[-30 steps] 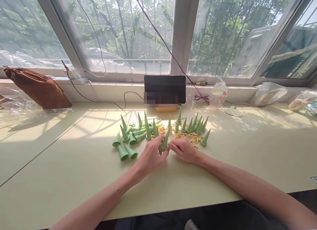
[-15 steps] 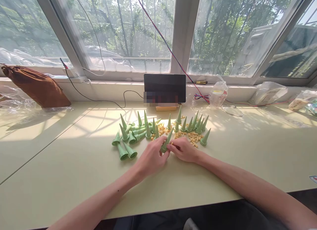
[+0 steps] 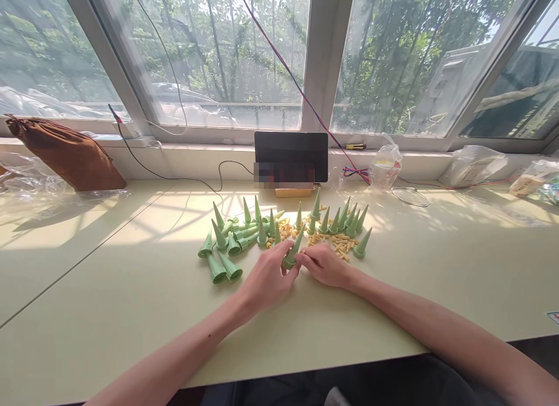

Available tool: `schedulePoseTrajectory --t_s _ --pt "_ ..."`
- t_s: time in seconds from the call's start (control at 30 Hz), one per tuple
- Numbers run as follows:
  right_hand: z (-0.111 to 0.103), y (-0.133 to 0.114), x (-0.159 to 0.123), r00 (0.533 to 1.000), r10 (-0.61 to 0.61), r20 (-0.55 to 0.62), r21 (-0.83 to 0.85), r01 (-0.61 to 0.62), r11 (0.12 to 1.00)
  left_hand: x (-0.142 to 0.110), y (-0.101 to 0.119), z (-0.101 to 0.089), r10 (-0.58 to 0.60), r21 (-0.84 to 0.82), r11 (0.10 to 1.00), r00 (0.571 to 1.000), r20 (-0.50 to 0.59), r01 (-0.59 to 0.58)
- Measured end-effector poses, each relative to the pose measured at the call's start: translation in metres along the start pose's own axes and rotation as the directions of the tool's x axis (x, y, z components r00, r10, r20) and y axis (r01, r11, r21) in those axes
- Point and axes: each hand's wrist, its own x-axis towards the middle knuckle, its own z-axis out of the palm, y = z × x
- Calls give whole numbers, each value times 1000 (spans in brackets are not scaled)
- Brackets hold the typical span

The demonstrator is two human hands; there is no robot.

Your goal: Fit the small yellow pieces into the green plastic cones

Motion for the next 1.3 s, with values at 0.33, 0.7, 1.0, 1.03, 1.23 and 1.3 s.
schedulePoseTrajectory --t_s 0.33,0.7,1.0,1.03,1.23,1.3 --pt "-1 -1 -1 1000 10 -8 14 -10 1000 1 -2 0 -11 16 1000 1000 -13 11" --pt "0 0 -1 1000 12 -4 9 -12 1000 2 -3 1 5 -1 1000 999 -33 -5" --pt "-2 -3 0 999 28 24 6 -28 1000 1 -1 -1 -45 25 999 999 27 44" --pt "-2 -3 0 999 29 29 2 -29 1000 1 0 -1 -47 19 999 998 35 46" --pt "-3 -1 -1 997 34 65 -8 -33 999 1 4 -3 -28 -2 1000 999 30 28" --pt "-3 0 -1 997 33 63 -11 -32 999 1 5 -3 -29 -9 1000 999 36 29"
